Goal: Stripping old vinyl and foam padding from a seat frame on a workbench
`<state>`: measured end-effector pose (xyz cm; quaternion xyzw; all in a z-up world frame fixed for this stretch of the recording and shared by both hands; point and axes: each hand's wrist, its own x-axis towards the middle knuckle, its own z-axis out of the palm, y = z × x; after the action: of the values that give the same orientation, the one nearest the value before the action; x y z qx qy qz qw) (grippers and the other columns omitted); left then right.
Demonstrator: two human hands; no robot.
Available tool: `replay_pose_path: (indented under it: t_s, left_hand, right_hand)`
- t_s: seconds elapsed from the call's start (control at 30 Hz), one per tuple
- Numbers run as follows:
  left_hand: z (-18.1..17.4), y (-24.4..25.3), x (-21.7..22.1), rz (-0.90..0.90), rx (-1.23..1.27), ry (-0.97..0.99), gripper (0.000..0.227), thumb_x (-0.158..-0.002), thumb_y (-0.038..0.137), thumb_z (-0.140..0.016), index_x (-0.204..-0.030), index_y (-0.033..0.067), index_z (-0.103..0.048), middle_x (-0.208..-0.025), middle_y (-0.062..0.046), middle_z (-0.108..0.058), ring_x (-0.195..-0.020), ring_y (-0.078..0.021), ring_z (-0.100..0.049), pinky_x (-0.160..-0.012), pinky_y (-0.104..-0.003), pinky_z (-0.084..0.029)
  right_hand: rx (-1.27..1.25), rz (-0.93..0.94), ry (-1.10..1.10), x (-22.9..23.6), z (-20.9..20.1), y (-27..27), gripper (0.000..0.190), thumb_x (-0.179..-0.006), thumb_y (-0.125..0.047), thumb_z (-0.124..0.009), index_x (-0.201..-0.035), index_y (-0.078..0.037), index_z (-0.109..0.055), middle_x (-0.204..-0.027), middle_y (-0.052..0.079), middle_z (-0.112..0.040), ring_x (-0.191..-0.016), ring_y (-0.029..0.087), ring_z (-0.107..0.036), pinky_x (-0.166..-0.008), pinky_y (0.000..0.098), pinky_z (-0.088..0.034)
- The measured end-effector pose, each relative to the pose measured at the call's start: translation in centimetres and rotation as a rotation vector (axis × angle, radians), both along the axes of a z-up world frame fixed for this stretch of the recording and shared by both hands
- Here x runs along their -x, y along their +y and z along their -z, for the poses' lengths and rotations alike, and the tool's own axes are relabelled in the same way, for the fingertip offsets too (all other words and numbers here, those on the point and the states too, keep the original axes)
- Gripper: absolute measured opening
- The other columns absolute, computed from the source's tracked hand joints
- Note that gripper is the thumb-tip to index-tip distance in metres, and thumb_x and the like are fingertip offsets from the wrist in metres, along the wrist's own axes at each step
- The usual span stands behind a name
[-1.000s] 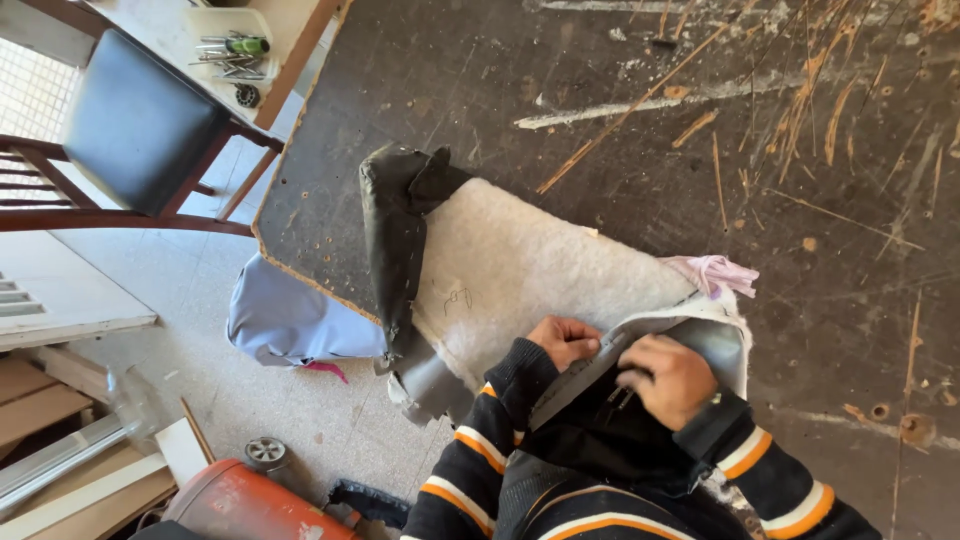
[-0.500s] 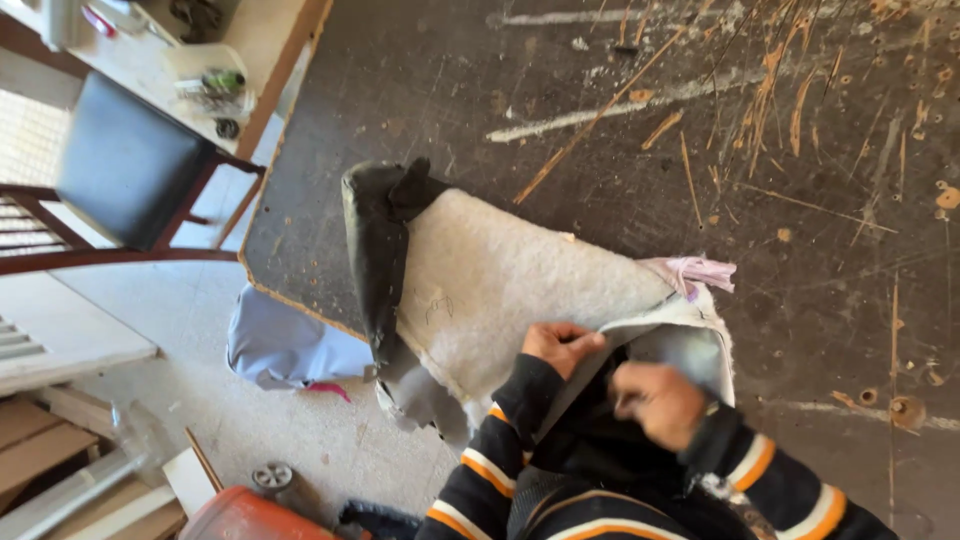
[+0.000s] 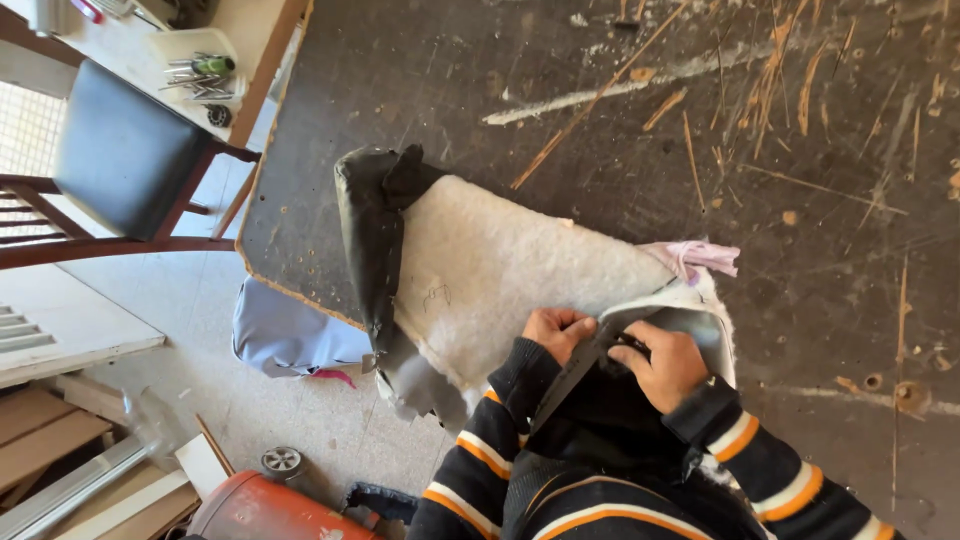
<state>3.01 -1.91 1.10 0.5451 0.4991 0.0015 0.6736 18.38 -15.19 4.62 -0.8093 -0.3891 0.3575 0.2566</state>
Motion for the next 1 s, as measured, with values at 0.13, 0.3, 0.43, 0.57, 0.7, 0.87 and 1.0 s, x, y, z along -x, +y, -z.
replay_pose_path:
  t_s: [0.13, 0.3, 0.43, 0.57, 0.7, 0.87, 1.0]
  left_hand:
    - [-1.0, 0.5, -0.1, -0.002, 0.049, -0.097, 0.015, -0.095, 0.022, -0.075, -0.087, 0.0114, -0.082, -0.067, -0.007, -0.072, -0.061, -0.0104, -0.063, -0.056, -0.023, -0.051]
    - [-1.3, 0.5, 0.0, -0.03, 0.069, -0.127, 0.014, -0.094, 0.02, -0.075, -0.086, 0.0101, -0.081, -0.065, -0.007, -0.072, -0.06, -0.0096, -0.063, -0.054, -0.022, -0.051]
    - [-1.7, 0.7, -0.1, -0.034, 0.077, -0.159, 0.015, -0.095, 0.019, -0.076, -0.086, 0.0078, -0.08, -0.067, -0.009, -0.072, -0.06, -0.0097, -0.063, -0.054, -0.022, -0.051]
    - [0.2, 0.7, 0.2, -0.007, 0.089, -0.177, 0.018, -0.098, 0.02, -0.074, -0.088, 0.0072, -0.081, -0.069, -0.012, -0.074, -0.059, -0.0126, -0.065, -0.055, -0.022, -0.052]
    - [-1.0, 0.8, 0.0, -0.035, 0.097, -0.189, 0.015, -0.096, 0.019, -0.077, -0.087, 0.0068, -0.081, -0.067, -0.012, -0.073, -0.057, -0.0124, -0.065, -0.052, -0.022, -0.051]
    - [-0.1, 0.6, 0.1, -0.027, 0.084, -0.203, 0.017, -0.097, 0.019, -0.077, -0.087, 0.0067, -0.081, -0.065, -0.011, -0.072, -0.056, -0.0129, -0.065, -0.053, -0.022, -0.051]
    - [-0.4, 0.5, 0.1, -0.032, 0.08, -0.204, 0.015, -0.096, 0.018, -0.077, -0.087, 0.0059, -0.081, -0.066, -0.012, -0.072, -0.057, -0.0127, -0.065, -0.053, -0.022, -0.051]
  right_hand:
    - [0.059, -0.006, -0.216, 0.5, 2.9, -0.7, 0.03, -0.082, -0.057, -0.073, -0.095, -0.03, -0.073, -0.08, -0.001, -0.078, -0.087, 0.027, -0.076, -0.079, 0.0394, -0.06]
    - [0.095, -0.018, -0.297, 1.0, 4.0, -0.7, 0.033, -0.081, -0.062, -0.071, -0.094, -0.032, -0.072, -0.08, -0.001, -0.078, -0.086, 0.027, -0.076, -0.079, 0.0415, -0.061]
    - [0.125, -0.001, -0.367, 1.4, 3.8, -0.5, 0.037, -0.079, -0.067, -0.07, -0.091, -0.032, -0.072, -0.077, 0.0, -0.077, -0.083, 0.028, -0.076, -0.077, 0.0431, -0.06]
    - [0.174, 0.015, -0.342, 1.4, 3.2, -0.3, 0.033, -0.077, -0.065, -0.071, -0.09, -0.035, -0.072, -0.077, -0.003, -0.077, -0.085, 0.027, -0.076, -0.076, 0.0418, -0.061]
    - [0.198, 0.007, -0.368, 1.6, 2.9, -0.1, 0.036, -0.078, -0.069, -0.069, -0.091, -0.035, -0.073, -0.077, -0.002, -0.077, -0.084, 0.027, -0.076, -0.076, 0.0416, -0.06]
    - [0.346, 0.017, -0.428, 2.3, 2.7, 0.2, 0.031, -0.076, -0.065, -0.07, -0.093, -0.04, -0.074, -0.072, -0.003, -0.075, -0.081, 0.027, -0.076, -0.077, 0.042, -0.06]
    - [0.405, 0.027, -0.446, 2.6, 1.8, 0.7, 0.029, -0.075, -0.065, -0.071, -0.092, -0.04, -0.074, -0.071, -0.003, -0.075, -0.081, 0.027, -0.076, -0.077, 0.0412, -0.06]
